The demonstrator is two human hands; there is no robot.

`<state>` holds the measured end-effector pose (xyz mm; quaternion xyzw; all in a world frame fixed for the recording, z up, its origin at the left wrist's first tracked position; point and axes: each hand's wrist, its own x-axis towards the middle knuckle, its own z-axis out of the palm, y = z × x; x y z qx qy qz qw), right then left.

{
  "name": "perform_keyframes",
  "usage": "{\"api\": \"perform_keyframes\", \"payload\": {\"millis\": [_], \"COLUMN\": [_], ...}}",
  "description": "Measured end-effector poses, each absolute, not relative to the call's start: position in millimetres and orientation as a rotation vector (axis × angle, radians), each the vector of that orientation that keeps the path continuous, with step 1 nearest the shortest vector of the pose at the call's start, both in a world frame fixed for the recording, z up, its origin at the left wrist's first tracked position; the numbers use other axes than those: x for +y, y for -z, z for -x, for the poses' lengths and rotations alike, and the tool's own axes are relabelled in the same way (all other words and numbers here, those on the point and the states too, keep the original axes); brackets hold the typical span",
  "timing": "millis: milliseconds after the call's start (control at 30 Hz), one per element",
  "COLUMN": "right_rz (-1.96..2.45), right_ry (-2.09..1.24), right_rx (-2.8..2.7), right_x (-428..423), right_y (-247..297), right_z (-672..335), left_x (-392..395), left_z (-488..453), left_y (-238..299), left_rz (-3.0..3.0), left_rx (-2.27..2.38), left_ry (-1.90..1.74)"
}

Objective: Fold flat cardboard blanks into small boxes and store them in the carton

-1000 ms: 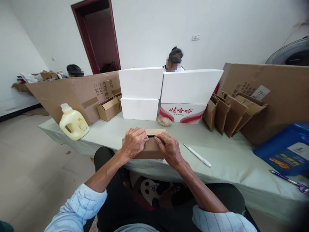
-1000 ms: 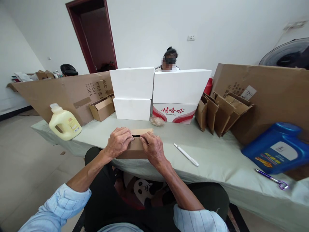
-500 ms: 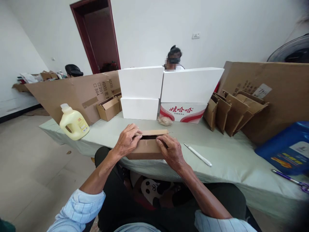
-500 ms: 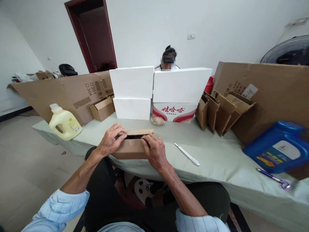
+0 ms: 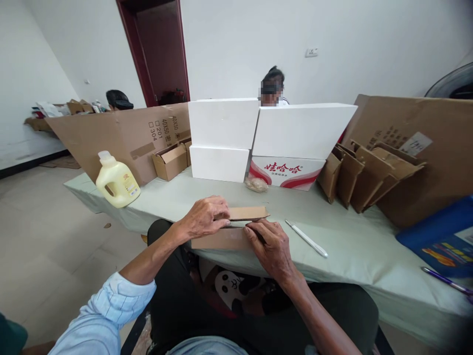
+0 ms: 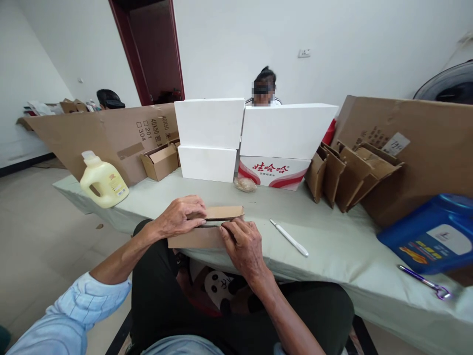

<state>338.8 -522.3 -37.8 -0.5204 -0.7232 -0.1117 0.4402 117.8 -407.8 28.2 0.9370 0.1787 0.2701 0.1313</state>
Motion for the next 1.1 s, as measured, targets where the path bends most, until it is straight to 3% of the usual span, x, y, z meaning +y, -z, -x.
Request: {"api": "perform_keyframes", "payload": {"millis": [1100], "right_rz": [1.48], "right_ry": [0.271], "right_rx": [-1.343], "right_x": [-526.2], "right_y": [44.4], "right_z": [-306.8], "left_x": [-434.4], "left_z": [-131.9], "left_y": [-32.3], "left_rz": [-2.281], "left_rx": [0.611], "left_ry": [-0.773]}}
